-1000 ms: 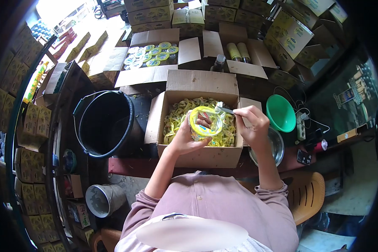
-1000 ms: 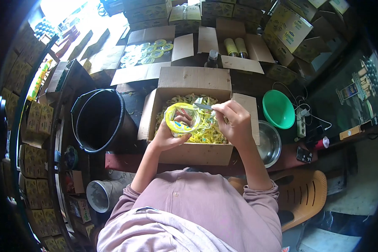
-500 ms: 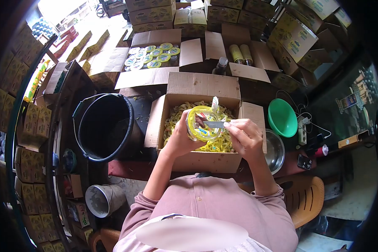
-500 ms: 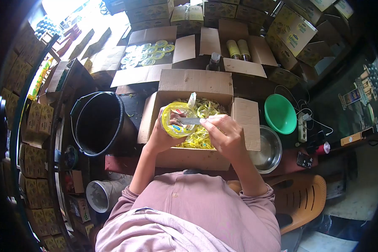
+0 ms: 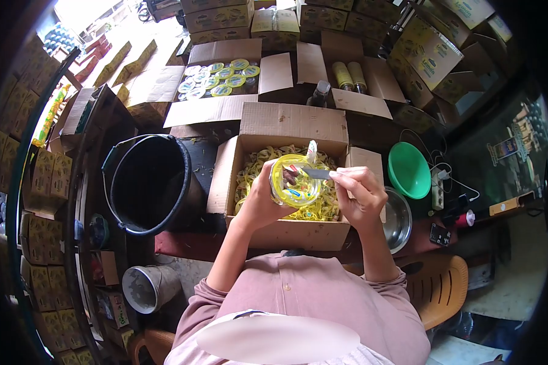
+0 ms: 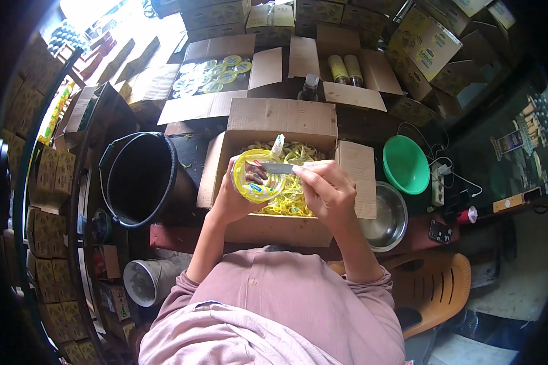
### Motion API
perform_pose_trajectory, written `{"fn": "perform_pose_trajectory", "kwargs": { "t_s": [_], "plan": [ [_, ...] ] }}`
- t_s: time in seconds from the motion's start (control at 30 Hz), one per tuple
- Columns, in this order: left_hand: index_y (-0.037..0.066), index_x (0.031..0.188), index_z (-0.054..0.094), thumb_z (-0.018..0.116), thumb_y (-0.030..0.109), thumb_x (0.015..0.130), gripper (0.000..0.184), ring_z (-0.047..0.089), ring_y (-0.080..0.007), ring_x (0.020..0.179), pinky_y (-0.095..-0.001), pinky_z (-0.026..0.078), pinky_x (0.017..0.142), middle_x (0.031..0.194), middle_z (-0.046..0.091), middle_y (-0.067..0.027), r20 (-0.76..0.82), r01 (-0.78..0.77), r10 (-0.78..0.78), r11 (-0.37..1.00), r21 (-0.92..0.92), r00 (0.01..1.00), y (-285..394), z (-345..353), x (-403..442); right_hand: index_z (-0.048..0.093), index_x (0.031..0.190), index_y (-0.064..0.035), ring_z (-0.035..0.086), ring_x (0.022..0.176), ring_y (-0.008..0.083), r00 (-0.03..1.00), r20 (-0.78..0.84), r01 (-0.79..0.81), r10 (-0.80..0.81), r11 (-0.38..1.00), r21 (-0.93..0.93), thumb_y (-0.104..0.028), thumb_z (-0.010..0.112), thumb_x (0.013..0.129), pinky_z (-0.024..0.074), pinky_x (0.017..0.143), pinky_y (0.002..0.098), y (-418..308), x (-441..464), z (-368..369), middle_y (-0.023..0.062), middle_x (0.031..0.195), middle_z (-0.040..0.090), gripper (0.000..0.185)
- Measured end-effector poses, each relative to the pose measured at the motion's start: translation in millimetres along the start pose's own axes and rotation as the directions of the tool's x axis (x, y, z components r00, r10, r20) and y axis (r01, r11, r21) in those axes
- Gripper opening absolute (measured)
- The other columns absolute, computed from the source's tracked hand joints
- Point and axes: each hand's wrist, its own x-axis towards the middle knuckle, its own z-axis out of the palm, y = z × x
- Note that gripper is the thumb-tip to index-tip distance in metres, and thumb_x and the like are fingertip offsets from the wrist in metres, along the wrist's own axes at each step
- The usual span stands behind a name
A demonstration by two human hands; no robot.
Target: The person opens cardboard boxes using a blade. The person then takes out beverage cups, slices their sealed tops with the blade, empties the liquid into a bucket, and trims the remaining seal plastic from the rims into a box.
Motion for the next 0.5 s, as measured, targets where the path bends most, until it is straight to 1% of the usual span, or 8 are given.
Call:
{"fn": "perform_pose_trajectory", "kwargs": {
  "t_s": [0.03,0.13,0.2,0.23,0.3,0.43,0.5],
  "plan": [
    [0.004,0.117,0.037,0.080,0.011,0.055,0.075,0.056,-0.0289,0.099,-0.0362,0.045,0.085,0.105,0.055,-0.0162,0.005,0.013,-0.013,1.000,-0.015,1.000,-0.2,-0.5,-0.3,0.066,0.083,-0.0042,0.062,0.072,0.0206,0.999,0.030,0.038,-0.037,0.999,-0.020,0.009,0.065,0.062,0.0512,0.063,0.0296,0.5,0.7,-0.5,0.0058,0.073,0.060,0.025],
    [0.004,0.116,0.039,0.080,0.010,0.055,0.073,0.056,-0.0283,0.098,-0.0355,0.045,0.084,0.104,0.056,-0.0150,0.005,-0.043,0.043,0.998,0.052,0.999,1.9,-2.1,0.0,0.065,0.084,-0.0038,0.062,0.074,0.0208,0.983,0.120,0.146,-0.136,0.986,-0.079,0.007,0.064,0.061,0.0513,0.064,0.0297,2.9,2.0,-3.6,0.0053,0.075,0.060,0.025],
    [0.003,0.116,0.040,0.079,0.010,0.055,0.072,0.056,-0.0283,0.098,-0.0351,0.045,0.084,0.104,0.056,-0.0148,0.009,-0.027,0.027,0.999,0.032,1.000,3.8,-3.4,-0.9,0.065,0.084,-0.0035,0.062,0.076,0.0208,0.965,0.179,0.216,-0.194,0.970,-0.111,0.004,0.063,0.061,0.0514,0.065,0.0302,3.3,4.2,-4.8,0.0049,0.077,0.060,0.025],
    [0.003,0.116,0.040,0.079,0.010,0.055,0.072,0.056,-0.0283,0.098,-0.0349,0.045,0.084,0.104,0.056,-0.0147,0.011,-0.018,0.018,1.000,0.024,1.000,5.1,-4.4,-1.5,0.065,0.086,-0.0033,0.061,0.077,0.0203,0.956,0.195,0.244,-0.218,0.962,-0.119,0.001,0.063,0.062,0.0512,0.066,0.0304,4.2,5.1,-5.6,0.0051,0.078,0.060,0.025],
    [0.003,0.116,0.040,0.079,0.010,0.055,0.073,0.056,-0.0291,0.097,-0.0353,0.045,0.084,0.104,0.056,-0.0148,0.018,-0.043,0.042,0.997,0.069,0.999,11.0,-7.0,-1.0,0.065,0.088,-0.0028,0.060,0.079,0.0193,0.936,0.229,0.301,-0.266,0.944,-0.133,-0.005,0.062,0.064,0.0508,0.067,0.0307,6.9,7.1,-6.9,0.0057,0.081,0.060,0.025],
    [0.003,0.117,0.040,0.078,0.011,0.053,0.075,0.056,-0.0306,0.097,-0.0361,0.045,0.084,0.104,0.056,-0.0156,0.023,-0.046,0.043,0.990,0.136,0.999,11.8,-7.1,-2.2,0.065,0.088,-0.0021,0.060,0.080,0.0191,0.917,0.259,0.348,-0.305,0.927,-0.140,-0.008,0.062,0.064,0.0510,0.068,0.0307,8.7,11.9,-6.9,0.0058,0.083,0.060,0.025],
    [0.002,0.118,0.040,0.077,0.011,0.053,0.075,0.056,-0.0309,0.097,-0.0362,0.045,0.083,0.104,0.056,-0.0158,0.027,-0.014,0.010,0.990,0.139,1.000,16.8,-8.7,-2.6,0.065,0.087,-0.0023,0.060,0.081,0.0191,0.908,0.261,0.372,-0.328,0.918,-0.139,-0.008,0.062,0.064,0.0511,0.069,0.0307,9.3,14.9,-7.2,0.0060,0.083,0.061,0.025]
  ]
}}
